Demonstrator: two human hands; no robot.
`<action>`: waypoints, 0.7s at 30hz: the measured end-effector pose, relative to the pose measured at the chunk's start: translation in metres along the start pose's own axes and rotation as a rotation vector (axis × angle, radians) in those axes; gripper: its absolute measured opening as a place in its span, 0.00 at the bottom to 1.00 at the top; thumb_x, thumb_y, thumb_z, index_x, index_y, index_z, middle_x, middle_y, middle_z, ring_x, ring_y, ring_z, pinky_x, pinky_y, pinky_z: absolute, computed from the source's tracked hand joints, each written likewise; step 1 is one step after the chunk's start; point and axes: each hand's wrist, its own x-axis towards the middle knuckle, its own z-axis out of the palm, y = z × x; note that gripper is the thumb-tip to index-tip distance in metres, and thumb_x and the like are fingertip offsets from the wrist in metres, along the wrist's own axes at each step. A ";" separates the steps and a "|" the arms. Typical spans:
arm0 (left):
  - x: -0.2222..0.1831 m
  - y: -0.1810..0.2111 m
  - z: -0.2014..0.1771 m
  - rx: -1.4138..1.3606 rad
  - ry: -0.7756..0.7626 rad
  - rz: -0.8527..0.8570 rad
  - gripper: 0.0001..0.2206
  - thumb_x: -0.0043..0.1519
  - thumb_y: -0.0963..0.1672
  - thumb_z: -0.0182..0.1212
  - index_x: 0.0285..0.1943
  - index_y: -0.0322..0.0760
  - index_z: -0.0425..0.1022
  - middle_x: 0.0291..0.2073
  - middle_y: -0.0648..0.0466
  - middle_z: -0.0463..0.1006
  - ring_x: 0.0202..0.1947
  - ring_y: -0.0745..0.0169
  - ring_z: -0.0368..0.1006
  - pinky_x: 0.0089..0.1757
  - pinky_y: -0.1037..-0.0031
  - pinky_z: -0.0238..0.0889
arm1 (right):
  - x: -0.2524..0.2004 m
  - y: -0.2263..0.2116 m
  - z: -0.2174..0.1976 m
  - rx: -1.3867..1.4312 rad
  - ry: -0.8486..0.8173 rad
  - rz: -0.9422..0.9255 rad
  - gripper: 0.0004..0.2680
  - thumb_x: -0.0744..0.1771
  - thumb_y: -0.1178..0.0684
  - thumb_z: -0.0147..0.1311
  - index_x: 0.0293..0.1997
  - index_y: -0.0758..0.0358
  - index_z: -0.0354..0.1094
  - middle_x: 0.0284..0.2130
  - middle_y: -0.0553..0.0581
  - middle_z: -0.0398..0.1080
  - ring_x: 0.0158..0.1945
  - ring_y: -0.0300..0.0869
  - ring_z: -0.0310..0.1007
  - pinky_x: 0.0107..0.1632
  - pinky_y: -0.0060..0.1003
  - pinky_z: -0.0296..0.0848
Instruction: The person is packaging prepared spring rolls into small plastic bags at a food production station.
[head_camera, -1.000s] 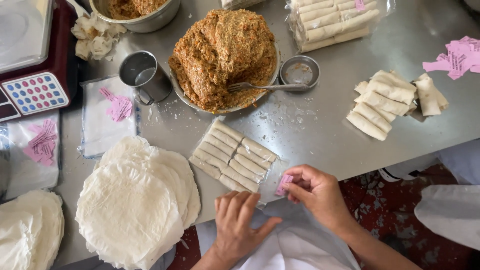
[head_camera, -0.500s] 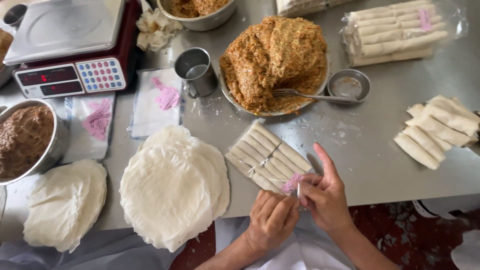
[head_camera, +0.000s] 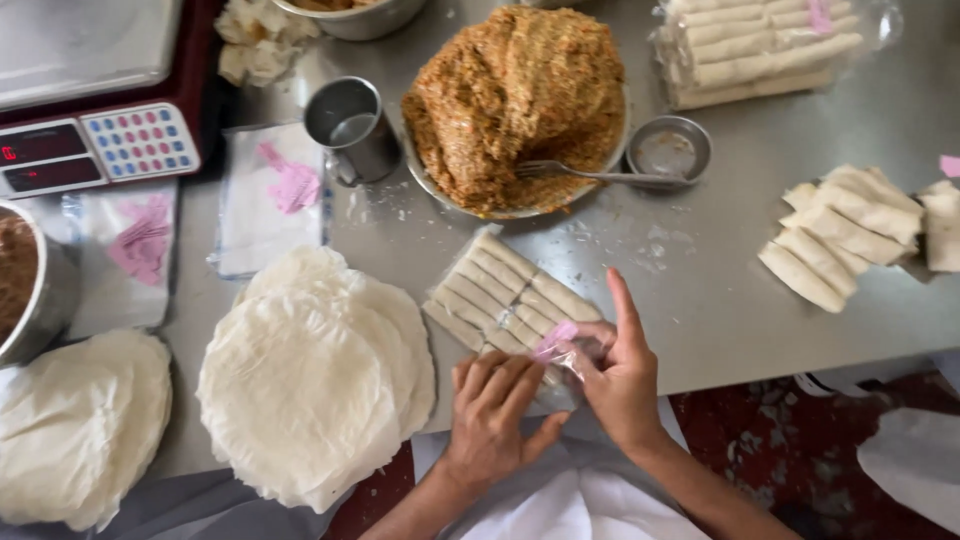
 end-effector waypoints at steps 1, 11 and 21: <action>0.000 0.002 -0.002 0.010 0.002 -0.004 0.23 0.68 0.56 0.49 0.48 0.34 0.79 0.44 0.49 0.81 0.46 0.48 0.73 0.46 0.59 0.60 | -0.001 -0.004 -0.005 0.161 -0.024 0.106 0.34 0.64 0.57 0.61 0.78 0.53 0.41 0.41 0.59 0.79 0.25 0.32 0.68 0.31 0.27 0.74; 0.002 0.001 -0.003 0.027 -0.006 0.018 0.24 0.68 0.56 0.47 0.50 0.36 0.79 0.44 0.51 0.80 0.47 0.50 0.74 0.48 0.58 0.59 | -0.030 0.019 -0.026 0.783 0.035 0.408 0.24 0.65 0.59 0.56 0.70 0.67 0.52 0.48 0.73 0.74 0.29 0.49 0.78 0.28 0.35 0.78; 0.015 0.018 0.022 0.127 0.113 0.033 0.07 0.62 0.46 0.65 0.40 0.39 0.75 0.36 0.54 0.76 0.38 0.54 0.70 0.41 0.62 0.59 | -0.004 -0.007 -0.008 0.742 0.180 0.391 0.24 0.63 0.68 0.57 0.68 0.68 0.57 0.44 0.71 0.75 0.28 0.47 0.76 0.31 0.38 0.81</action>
